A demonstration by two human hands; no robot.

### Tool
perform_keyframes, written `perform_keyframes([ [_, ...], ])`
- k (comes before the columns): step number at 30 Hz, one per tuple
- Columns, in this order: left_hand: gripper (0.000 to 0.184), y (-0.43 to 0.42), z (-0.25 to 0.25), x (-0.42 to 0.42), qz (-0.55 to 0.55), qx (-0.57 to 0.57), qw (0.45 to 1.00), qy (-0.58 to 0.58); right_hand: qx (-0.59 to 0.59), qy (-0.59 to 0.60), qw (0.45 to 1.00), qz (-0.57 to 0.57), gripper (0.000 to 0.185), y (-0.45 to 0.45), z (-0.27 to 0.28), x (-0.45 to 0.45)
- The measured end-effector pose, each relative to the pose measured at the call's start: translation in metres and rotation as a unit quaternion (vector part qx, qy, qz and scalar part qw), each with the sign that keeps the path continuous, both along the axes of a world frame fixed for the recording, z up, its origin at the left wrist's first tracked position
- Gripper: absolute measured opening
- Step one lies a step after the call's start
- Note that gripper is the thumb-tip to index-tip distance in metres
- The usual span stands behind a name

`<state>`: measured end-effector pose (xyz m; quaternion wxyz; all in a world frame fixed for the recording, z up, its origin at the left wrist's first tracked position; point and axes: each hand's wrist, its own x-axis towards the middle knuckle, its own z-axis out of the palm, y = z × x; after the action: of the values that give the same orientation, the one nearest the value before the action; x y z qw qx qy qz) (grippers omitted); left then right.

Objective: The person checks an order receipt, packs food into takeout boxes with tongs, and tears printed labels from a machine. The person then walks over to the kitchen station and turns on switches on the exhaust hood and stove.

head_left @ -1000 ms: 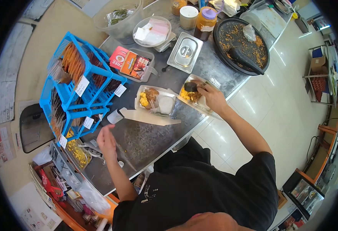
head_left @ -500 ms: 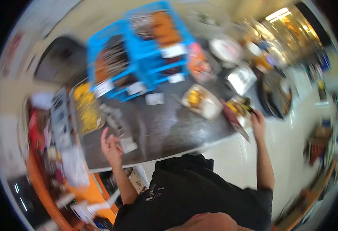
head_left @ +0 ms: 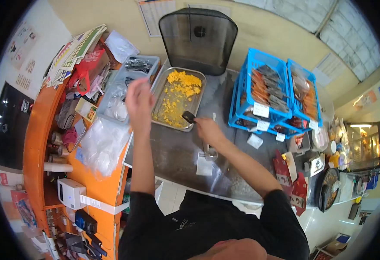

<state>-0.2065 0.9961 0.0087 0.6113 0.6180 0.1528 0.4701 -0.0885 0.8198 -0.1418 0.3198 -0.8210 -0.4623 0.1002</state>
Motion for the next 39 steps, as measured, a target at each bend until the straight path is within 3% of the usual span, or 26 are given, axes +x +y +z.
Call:
perform_keyframes([
  [1, 0.024, 0.013, 0.016, 0.021, -0.064, 0.027, 0.998, -0.009, -0.046, -0.032, 0.998, -0.006, 0.030, 0.034, -0.022, 0.006],
  [3, 0.027, 0.027, 0.044, 0.074, -0.140, -0.044, 0.989, 0.032, -0.104, -0.093, 0.990, -0.004, 0.031, 0.079, -0.063, 0.021],
  [5, 0.051, 0.056, 0.042, 0.134, -0.260, -0.165, 0.951, 0.042, -0.128, -0.145, 0.981, 0.010, 0.032, 0.094, -0.098, 0.021],
  [9, 0.091, 0.098, 0.032, 0.247, -0.283, -0.307, 0.905, 0.081, 0.066, -0.129, 0.989, -0.008, 0.027, 0.047, -0.031, -0.037],
  [11, 0.105, 0.113, 0.028, 0.296, -0.284, -0.315, 0.900, 0.102, 0.061, -0.068, 0.996, 0.007, 0.028, 0.007, -0.019, -0.055],
  [12, 0.103, 0.123, 0.027, 0.309, -0.266, -0.311, 0.908, 0.089, 0.043, -0.027, 0.999, 0.011, 0.027, -0.016, -0.012, -0.061],
  [13, 0.082, 0.139, 0.021, 0.327, -0.236, -0.322, 0.914, 0.068, 0.029, 0.019, 0.999, 0.008, 0.027, -0.044, -0.006, -0.068],
  [15, 0.034, 0.184, -0.007, 0.358, -0.286, -0.333, 0.898, 0.025, 0.004, 0.075, 0.997, -0.034, 0.025, -0.101, -0.007, -0.075],
  [17, 0.029, 0.195, -0.029, 0.347, -0.250, -0.338, 0.907, -0.023, -0.022, 0.104, 0.991, -0.086, 0.024, -0.160, -0.021, -0.092],
  [19, 0.036, 0.169, -0.038, 0.307, -0.217, -0.275, 0.936, -0.027, -0.041, 0.231, 0.956, -0.174, 0.023, -0.204, -0.008, -0.111],
  [20, 0.040, 0.154, -0.037, 0.293, -0.240, -0.304, 0.921, -0.032, -0.035, 0.282, 0.933, -0.218, 0.023, -0.224, -0.013, -0.123],
  [22, 0.048, 0.127, -0.007, 0.270, -0.273, -0.358, 0.891, -0.059, -0.027, 0.368, 0.883, -0.291, 0.023, -0.248, -0.023, -0.137],
  [23, 0.063, 0.119, 0.009, 0.269, -0.302, -0.325, 0.894, -0.056, 0.005, 0.390, 0.868, -0.309, 0.024, -0.254, -0.030, -0.144],
  [25, 0.071, 0.123, 0.031, 0.293, -0.318, -0.278, 0.906, -0.042, 0.062, 0.429, 0.835, -0.339, 0.024, -0.261, -0.046, -0.156],
  [27, 0.059, 0.152, 0.030, 0.342, -0.277, -0.241, 0.930, -0.019, 0.067, 0.437, 0.835, -0.328, 0.024, -0.249, -0.034, -0.157],
  [30, 0.058, 0.181, 0.016, 0.375, -0.210, -0.219, 0.952, 0.038, 0.061, 0.429, 0.849, -0.303, 0.025, -0.244, -0.035, -0.164],
  [33, 0.064, 0.176, 0.010, 0.359, -0.152, -0.300, 0.941, 0.037, 0.031, 0.403, 0.865, -0.296, 0.025, -0.250, -0.024, -0.162],
  [37, 0.081, 0.159, 0.039, 0.376, -0.219, -0.227, 0.946, 0.070, 0.008, 0.350, 0.882, -0.314, 0.023, -0.277, -0.044, -0.161],
  [39, 0.074, 0.165, 0.030, 0.407, -0.219, -0.258, 0.931, 0.133, -0.010, 0.338, 0.885, -0.319, 0.024, -0.283, -0.046, -0.159],
])
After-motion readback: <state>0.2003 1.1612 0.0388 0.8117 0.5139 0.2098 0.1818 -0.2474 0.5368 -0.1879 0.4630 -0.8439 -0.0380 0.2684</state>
